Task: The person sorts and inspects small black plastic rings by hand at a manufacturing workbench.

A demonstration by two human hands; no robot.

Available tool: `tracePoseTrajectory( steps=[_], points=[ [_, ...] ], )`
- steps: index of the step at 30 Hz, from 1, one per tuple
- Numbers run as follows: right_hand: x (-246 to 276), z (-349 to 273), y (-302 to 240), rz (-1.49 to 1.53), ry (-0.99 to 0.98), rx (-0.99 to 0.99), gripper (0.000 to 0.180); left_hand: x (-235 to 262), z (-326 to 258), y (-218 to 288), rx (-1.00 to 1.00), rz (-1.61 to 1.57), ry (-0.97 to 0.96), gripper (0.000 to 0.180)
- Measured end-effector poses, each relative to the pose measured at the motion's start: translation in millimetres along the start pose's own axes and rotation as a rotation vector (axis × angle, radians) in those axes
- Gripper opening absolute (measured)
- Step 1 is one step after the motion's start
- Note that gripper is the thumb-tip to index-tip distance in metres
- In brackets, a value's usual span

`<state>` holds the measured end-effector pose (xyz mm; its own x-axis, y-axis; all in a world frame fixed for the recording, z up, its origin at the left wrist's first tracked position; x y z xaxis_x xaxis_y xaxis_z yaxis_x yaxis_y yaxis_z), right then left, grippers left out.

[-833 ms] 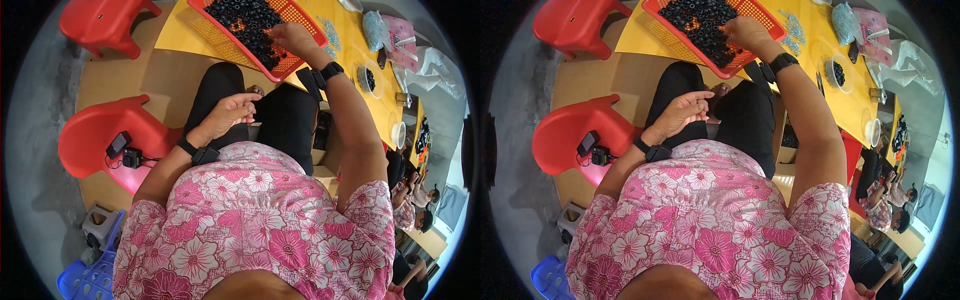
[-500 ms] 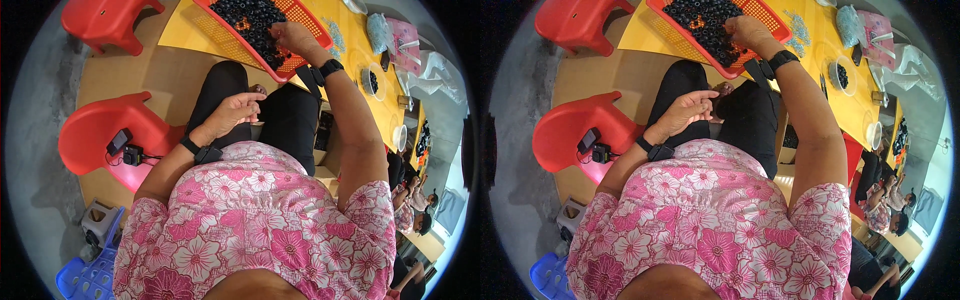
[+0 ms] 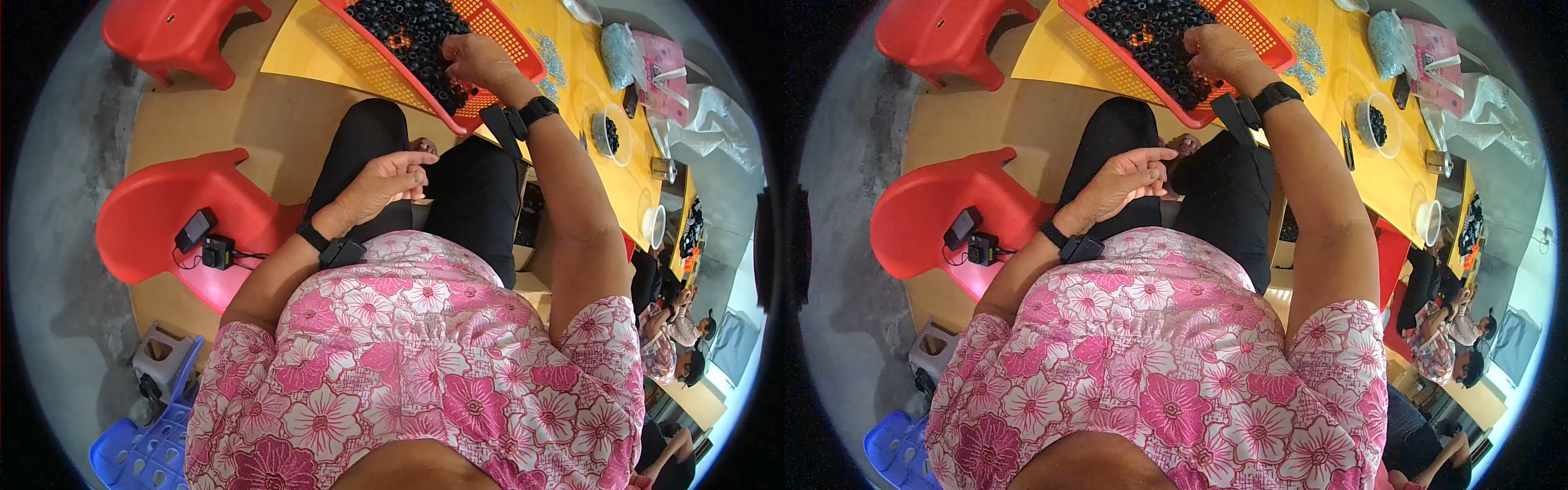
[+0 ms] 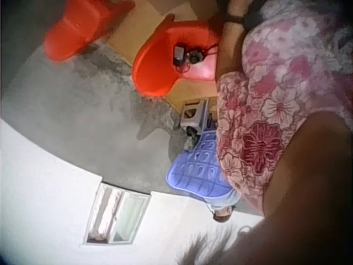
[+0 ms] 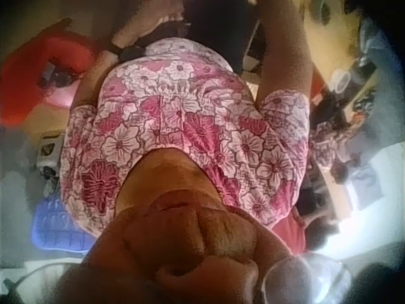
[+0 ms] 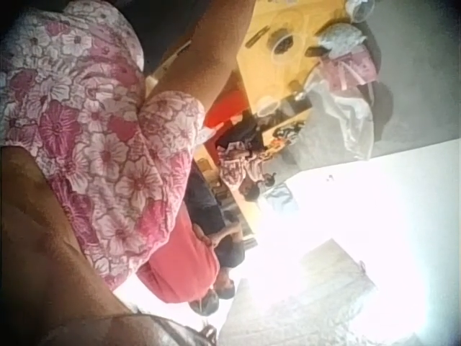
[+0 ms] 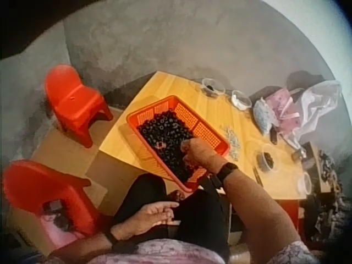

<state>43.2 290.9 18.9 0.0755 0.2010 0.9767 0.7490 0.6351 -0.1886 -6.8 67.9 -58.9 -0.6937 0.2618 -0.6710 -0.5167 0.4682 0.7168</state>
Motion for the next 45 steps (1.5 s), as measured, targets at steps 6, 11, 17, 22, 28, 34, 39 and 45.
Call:
tracePoseTrajectory(
  steps=[6,11,17,22,28,34,39,45],
  points=[
    [-2.7,3.9,3.7,0.03,0.003,0.038,0.02,-3.0,-0.4,3.9,-0.017,-0.059,0.051,0.04],
    [0.8,1.7,0.8,0.052,-0.035,0.013,0.02,-2.5,-1.3,2.1,0.0,-0.049,0.056,0.041],
    [9.5,-4.0,-2.5,0.098,0.014,0.084,0.021,-2.2,-2.5,2.4,-0.015,-0.031,0.054,0.04],
    [14.5,-4.5,14.2,0.288,0.07,0.017,0.014,-2.1,-1.5,2.7,-0.033,-0.048,0.039,0.04],
    [15.3,-15.6,-29.1,0.147,-0.03,0.087,0.014,1.6,-3.1,-1.6,-0.001,-0.037,0.014,0.046],
    [-0.1,-9.2,-21.0,-0.008,-0.044,0.003,0.02,0.9,-2.0,-1.7,-0.006,-0.047,-0.005,0.046],
    [-2.1,-8.3,-28.4,-0.052,-0.055,0.041,0.019,2.1,-2.5,-2.2,-0.001,-0.032,0.017,0.046],
    [-6.6,-5.4,-30.3,-0.091,-0.063,0.082,0.02,-0.1,-3.5,-1.6,0.014,-0.011,0.041,0.044]
  ],
)
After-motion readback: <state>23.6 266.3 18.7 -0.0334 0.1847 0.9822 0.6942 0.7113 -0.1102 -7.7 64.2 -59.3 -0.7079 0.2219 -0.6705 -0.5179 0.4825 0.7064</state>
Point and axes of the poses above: each hand's wrist, its own z-axis towards the middle knuckle, its own x-axis out of the back of the hand, y = z × x, the point moved 9 cm from there along z, towards the middle knuckle, and after that the axes turned 1 degree about -x, right-handed, at the moved point
